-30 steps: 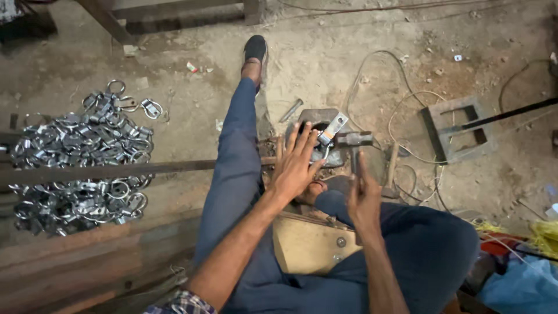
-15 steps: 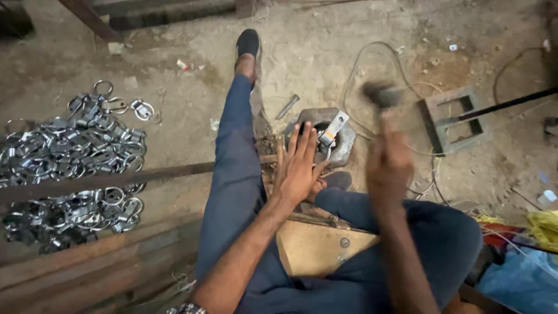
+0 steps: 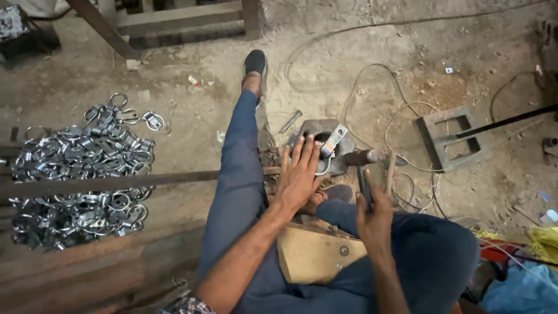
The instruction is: The person sits on the floor and repeatedly hammers a metal piece placed on an anvil. The person holds the metal piece with the left hand and strikes it with a hammer in the right hand.
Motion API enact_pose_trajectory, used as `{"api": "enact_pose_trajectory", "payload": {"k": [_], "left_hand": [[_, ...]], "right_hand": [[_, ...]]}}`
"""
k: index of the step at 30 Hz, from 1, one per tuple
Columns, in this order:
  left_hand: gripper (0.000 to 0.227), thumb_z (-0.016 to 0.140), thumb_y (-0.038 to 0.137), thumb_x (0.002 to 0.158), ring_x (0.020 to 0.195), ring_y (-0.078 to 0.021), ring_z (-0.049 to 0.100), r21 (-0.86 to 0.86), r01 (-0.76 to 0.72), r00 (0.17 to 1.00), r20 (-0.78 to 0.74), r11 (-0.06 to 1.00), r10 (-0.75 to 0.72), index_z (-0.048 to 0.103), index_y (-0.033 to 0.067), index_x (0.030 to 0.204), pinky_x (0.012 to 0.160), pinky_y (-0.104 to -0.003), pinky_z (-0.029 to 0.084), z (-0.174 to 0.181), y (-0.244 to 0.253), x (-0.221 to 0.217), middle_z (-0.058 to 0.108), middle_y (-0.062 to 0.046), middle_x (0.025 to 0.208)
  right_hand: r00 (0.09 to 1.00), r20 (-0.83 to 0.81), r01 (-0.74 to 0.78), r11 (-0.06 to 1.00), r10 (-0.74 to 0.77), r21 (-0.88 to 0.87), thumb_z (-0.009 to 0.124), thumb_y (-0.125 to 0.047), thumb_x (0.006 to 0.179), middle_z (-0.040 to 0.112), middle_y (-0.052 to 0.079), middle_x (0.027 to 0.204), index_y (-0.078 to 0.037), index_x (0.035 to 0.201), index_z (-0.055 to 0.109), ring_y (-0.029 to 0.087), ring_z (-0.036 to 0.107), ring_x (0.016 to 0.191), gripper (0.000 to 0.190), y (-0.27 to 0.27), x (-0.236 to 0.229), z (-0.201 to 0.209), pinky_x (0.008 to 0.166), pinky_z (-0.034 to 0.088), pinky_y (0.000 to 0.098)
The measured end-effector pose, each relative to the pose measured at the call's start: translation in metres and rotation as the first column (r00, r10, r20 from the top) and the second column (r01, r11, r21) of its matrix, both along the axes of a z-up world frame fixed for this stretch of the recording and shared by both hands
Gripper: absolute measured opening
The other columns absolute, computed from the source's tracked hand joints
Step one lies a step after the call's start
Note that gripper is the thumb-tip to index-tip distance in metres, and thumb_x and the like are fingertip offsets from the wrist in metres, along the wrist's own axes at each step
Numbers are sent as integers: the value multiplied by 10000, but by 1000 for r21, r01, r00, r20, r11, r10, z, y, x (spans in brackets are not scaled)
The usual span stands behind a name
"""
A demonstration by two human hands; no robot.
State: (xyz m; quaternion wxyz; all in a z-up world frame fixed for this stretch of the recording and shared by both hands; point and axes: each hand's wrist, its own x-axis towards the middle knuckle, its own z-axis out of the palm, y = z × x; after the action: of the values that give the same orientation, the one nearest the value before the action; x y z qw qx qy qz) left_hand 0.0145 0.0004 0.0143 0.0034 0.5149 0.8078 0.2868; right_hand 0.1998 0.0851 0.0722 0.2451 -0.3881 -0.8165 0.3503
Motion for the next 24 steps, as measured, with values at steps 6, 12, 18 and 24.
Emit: {"api": "enact_pose_trajectory", "payload": {"k": [6,12,18,24], "left_hand": [[510,564,341,1094,1267,-327,607,106,-118,910,409,987,65,543,69,1525,1063,-457,511,-13,6,-2,613,-152,1436],[498,524,271,1061,1332,-385,463,25,-225,945,251,974,212,512,97,1527,1084,-558,400,10,-1,-5,479,-197,1503],[667,589,356,986,1521,-375,276,15,-112,994,13,994,111,401,62,1555,1199,-587,265,5,8,-6,287,-136,1676],[790,607,426,946,1553,-351,229,-61,-95,995,15,994,96,354,36,1584,1207,-611,217,6,4,-5,244,-114,1695]], "right_hand": [[999,-15,-31,999,30,-42,633,-48,963,542,48,723,-93,1495,555,119,469,627,539,20,12,-7,562,437,298],[1000,7,29,989,-29,-145,636,-64,960,534,52,731,-88,1481,575,119,467,629,525,24,25,-22,547,424,317],[981,-185,-21,985,53,169,610,-26,1018,701,164,1156,-39,1494,571,177,650,996,478,14,11,-6,812,525,339],[993,-105,-4,895,57,447,619,45,1022,682,252,1302,-19,1494,567,380,690,1197,479,34,-17,86,1019,537,449]]}}
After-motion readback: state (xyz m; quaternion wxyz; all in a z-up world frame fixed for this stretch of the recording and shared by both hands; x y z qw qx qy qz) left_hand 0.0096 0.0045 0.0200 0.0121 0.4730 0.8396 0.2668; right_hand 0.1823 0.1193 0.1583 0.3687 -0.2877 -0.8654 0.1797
